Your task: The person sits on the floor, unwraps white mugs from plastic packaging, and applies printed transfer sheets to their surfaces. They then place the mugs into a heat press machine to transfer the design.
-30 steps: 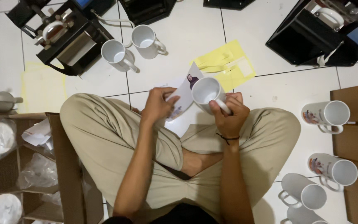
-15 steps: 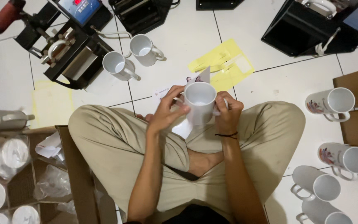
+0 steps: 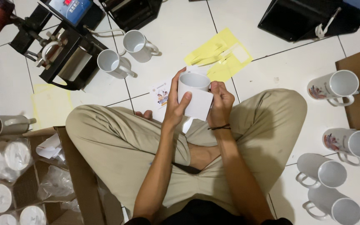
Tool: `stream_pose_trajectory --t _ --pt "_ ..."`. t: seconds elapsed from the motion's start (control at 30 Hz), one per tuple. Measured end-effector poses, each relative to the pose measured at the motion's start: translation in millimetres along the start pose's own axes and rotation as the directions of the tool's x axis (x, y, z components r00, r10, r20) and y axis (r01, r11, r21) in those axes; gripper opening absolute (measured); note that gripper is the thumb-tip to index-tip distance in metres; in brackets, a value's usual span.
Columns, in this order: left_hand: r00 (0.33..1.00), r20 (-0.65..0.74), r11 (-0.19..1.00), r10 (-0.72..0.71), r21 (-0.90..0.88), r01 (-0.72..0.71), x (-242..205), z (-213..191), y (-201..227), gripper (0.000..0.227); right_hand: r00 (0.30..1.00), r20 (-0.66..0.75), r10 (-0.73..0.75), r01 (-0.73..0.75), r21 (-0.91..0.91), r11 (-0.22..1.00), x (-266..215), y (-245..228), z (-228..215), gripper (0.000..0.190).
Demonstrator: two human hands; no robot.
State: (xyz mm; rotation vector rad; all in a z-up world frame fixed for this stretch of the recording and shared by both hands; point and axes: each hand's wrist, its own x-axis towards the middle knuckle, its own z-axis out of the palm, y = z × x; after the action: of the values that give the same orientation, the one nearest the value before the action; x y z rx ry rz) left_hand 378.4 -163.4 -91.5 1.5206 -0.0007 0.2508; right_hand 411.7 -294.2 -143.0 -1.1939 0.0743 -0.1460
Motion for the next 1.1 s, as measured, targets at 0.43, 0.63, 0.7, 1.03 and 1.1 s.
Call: stream_pose_trajectory --t 0.43,0.63,0.7,1.03,1.1 --pt "0.997 -0.021 0.997 -0.075 -0.018 0.075 -2 0 -16 0.076 0.995 -0.059 0.077 -0.070 0.116 0.991 0 8 4 0.038" --pt "0.991 -0.022 0.991 -0.133 0.000 0.133 -2 -2 -29 0.077 0.989 -0.094 0.113 -0.103 0.099 0.990 0 13 3 0.039" --pt "0.989 -0.022 0.989 -0.148 0.004 0.149 -3 -2 -33 0.077 0.988 -0.098 0.115 -0.106 0.098 0.990 -2 15 1 0.040" --pt "0.968 -0.023 0.968 -0.248 0.033 0.249 -9 -2 -48 0.065 0.992 -0.112 0.055 -0.063 -0.071 0.995 -1 18 -1 0.038" --pt "0.976 -0.017 0.975 -0.217 0.045 0.218 -9 -1 -48 0.071 0.994 -0.101 0.033 -0.046 -0.128 0.991 -3 6 2 0.037"
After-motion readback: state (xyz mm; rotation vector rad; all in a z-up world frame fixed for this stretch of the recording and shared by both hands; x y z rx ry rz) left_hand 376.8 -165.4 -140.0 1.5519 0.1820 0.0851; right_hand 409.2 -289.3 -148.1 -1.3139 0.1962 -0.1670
